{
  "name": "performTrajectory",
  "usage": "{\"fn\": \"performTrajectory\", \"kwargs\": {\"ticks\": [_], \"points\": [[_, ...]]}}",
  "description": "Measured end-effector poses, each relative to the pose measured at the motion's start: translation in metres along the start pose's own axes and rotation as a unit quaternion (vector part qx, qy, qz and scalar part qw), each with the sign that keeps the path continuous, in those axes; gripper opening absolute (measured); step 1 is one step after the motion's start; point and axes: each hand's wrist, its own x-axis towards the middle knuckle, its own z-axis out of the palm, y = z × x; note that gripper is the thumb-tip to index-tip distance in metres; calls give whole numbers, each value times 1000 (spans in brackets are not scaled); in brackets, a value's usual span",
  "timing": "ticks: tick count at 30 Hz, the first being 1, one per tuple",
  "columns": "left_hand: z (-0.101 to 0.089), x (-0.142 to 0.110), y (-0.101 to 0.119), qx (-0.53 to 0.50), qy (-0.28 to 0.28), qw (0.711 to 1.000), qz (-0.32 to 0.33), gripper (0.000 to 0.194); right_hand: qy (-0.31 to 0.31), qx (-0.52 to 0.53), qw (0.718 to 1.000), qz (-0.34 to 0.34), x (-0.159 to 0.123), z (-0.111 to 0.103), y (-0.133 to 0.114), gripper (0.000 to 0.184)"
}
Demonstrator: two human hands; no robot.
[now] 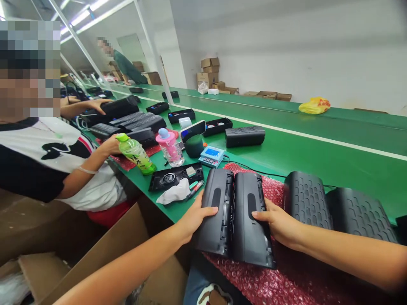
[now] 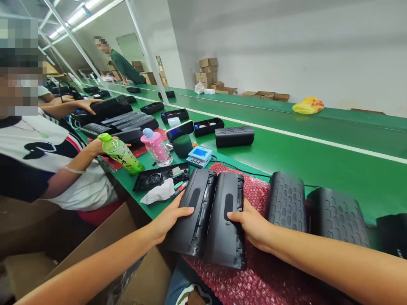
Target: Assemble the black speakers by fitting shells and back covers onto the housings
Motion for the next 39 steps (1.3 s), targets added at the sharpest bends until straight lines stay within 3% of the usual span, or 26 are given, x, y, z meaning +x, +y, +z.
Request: {"fn": "performTrajectory", "kwargs": {"ticks": [8,16,20,33,39], "points": [[4,1,-5,-9,26,1000,-2,81,-8,11,1000,14,2,-1,2,77],[4,5,-1,-9,47,999,-18,83,47,51,997,22,3,0,3,83],[0,14,6,21,51,997,-54,85,13,54,998,27,4,-4,5,91],[2,16,7,-11,59,996,-69,84,11,-42,995,93,7,2,-14,118],[3,17,6,0,84,994,-75,82,32,-2,991,130,8,5,-15,112]]}}
